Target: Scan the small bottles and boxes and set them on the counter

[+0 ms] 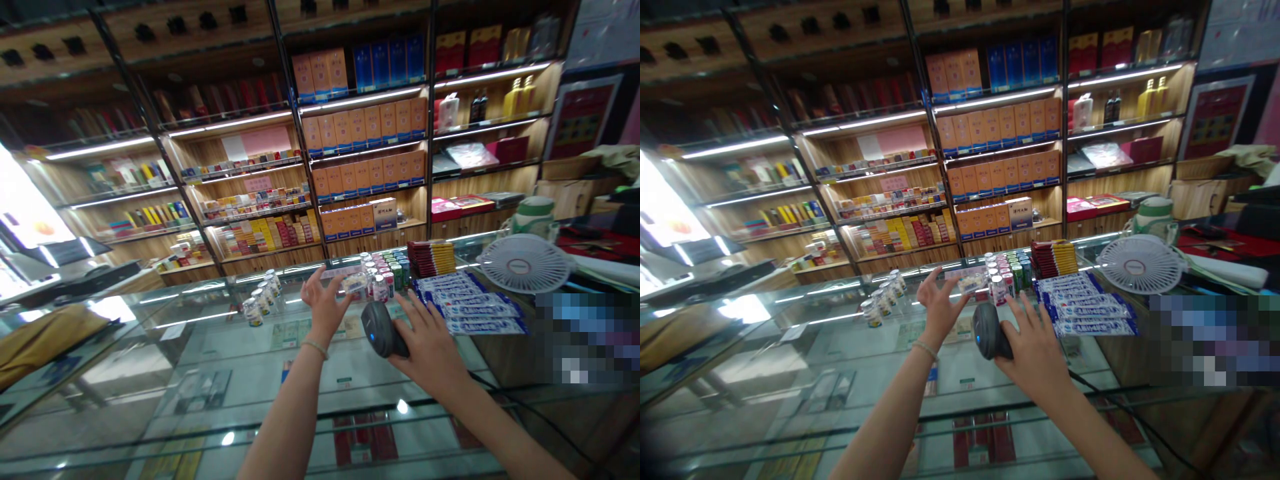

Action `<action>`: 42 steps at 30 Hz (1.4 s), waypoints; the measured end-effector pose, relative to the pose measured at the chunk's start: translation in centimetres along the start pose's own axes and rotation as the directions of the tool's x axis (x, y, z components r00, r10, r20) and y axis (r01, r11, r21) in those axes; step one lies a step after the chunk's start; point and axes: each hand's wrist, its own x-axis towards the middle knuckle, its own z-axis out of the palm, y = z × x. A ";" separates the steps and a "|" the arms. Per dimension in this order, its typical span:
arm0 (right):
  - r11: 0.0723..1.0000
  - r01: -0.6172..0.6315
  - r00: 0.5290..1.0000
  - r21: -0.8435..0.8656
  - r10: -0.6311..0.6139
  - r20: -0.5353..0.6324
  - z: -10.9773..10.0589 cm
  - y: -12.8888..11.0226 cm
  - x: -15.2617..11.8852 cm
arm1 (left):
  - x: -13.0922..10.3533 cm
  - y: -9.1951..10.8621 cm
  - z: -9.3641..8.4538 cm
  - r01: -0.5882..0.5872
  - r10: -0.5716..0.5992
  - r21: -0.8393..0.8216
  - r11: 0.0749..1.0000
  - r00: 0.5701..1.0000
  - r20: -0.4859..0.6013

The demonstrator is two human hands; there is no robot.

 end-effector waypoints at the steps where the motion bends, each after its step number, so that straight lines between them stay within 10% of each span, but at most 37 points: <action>1: 1.000 -0.003 1.000 -0.007 0.003 -0.001 0.1 0.0 0.1 | 0.0 0.0 0.0 0.001 -0.001 -0.001 1.000 1.000 0.002; 42: 0.994 0.106 0.924 -0.016 -0.093 0.371 -0.3 0.6 1.0 | 0.0 0.5 -0.4 0.025 -0.025 0.010 1.000 0.999 0.032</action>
